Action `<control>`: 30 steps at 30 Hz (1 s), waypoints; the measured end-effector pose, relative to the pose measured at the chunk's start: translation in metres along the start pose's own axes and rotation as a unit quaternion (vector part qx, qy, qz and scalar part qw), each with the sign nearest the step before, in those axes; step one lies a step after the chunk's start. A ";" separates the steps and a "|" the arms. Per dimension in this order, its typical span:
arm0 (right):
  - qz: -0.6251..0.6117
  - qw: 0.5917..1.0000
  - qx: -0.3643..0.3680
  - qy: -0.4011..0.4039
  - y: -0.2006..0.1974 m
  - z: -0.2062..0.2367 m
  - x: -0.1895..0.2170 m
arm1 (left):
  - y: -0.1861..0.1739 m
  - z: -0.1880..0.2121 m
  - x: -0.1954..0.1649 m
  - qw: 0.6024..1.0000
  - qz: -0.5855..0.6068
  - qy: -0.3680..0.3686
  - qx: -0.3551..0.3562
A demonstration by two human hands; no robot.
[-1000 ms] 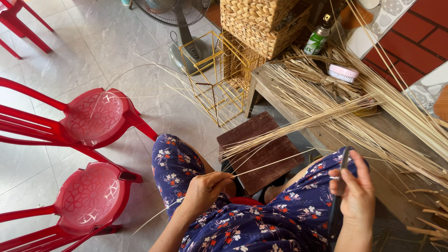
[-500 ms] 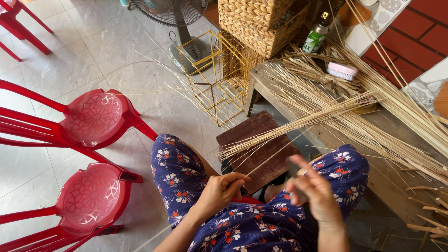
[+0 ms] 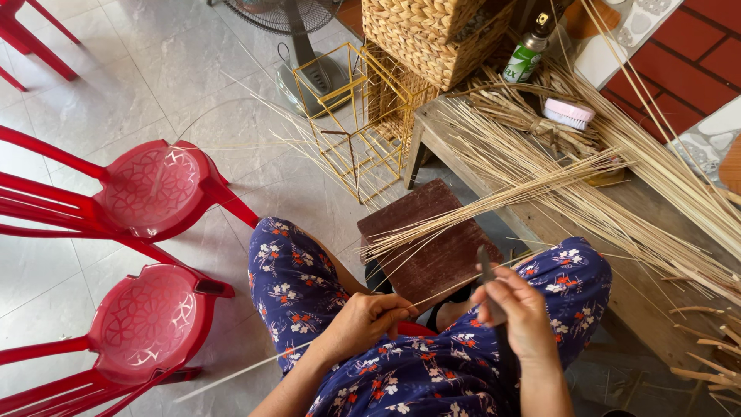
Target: The person sits on a red plastic chair and uses a knife to shave thin strips from bamboo sticks. The person holds the bamboo against a small wooden stool and repeatedly scrapes the knife along the length of the sticks to create fine strands.
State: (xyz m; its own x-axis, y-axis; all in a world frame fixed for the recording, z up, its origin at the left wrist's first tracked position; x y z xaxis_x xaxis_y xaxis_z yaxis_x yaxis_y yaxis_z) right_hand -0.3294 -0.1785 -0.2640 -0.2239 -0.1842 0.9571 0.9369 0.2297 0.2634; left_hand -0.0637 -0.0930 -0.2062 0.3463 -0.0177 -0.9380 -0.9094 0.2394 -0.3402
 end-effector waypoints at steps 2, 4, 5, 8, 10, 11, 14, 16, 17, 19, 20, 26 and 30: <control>-0.014 0.999 -0.041 -0.015 -0.022 0.000 0.006 | -0.005 0.003 0.003 1.000 -0.014 -0.001 0.012; -0.013 0.996 -0.072 -0.047 -0.041 0.001 0.014 | -0.010 0.006 0.005 0.999 -0.022 -0.006 0.024; -0.012 0.994 -0.088 -0.063 -0.050 0.001 0.019 | -0.014 0.007 0.006 0.999 -0.031 -0.013 0.025; -0.068 0.980 -0.130 -0.132 -0.071 0.006 0.038 | -0.025 0.011 0.007 0.998 -0.045 -0.036 0.016; -0.037 0.985 -0.119 -0.121 -0.069 0.009 0.043 | -0.030 0.011 0.007 0.998 -0.035 -0.058 -0.004; -0.021 0.987 -0.113 -0.114 -0.066 0.012 0.046 | -0.030 0.010 0.007 0.997 -0.030 -0.066 -0.008; 0.029 0.999 -0.028 0.000 -0.027 0.013 0.028 | -0.022 0.003 0.001 0.997 -0.021 -0.078 -0.010; 0.041 0.995 0.065 0.062 0.008 0.014 0.011 | -0.012 -0.005 -0.005 0.998 -0.022 -0.065 -0.002; 0.030 0.992 0.092 0.076 0.023 0.015 0.004 | -0.005 -0.008 -0.009 0.999 -0.014 -0.051 0.006; 0.009 0.983 0.150 0.102 0.048 0.014 -0.009 | 0.005 -0.012 -0.014 0.999 0.002 -0.025 0.020; -0.006 0.985 0.149 0.093 0.050 0.012 -0.008 | 0.007 -0.013 -0.014 0.999 -0.003 -0.028 0.022; -0.001 0.997 0.068 0.020 0.027 0.001 0.010 | -0.006 -0.007 0.003 0.996 -0.048 -0.073 -0.008; -0.001 0.998 0.060 0.028 0.030 -0.001 0.007 | -0.011 -0.004 0.009 0.997 -0.024 -0.065 -0.013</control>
State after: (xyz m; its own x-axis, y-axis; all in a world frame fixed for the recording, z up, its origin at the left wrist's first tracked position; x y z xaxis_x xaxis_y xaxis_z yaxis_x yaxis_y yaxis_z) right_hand -0.3029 -0.1738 -0.2493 -0.2072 -0.2369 0.9492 0.8971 0.3409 0.2810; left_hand -0.0517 -0.1001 -0.2115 0.4155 0.0985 -0.9042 -0.8958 0.2166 -0.3881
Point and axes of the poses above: each hand's wrist, its own z-axis away from the middle knuckle, its own y-axis out of the palm, x = y × z, the point moved 5 cm from there along -z, towards the middle knuckle, and after that the axes turned 2 degrees about -z, right-handed, at the moved point
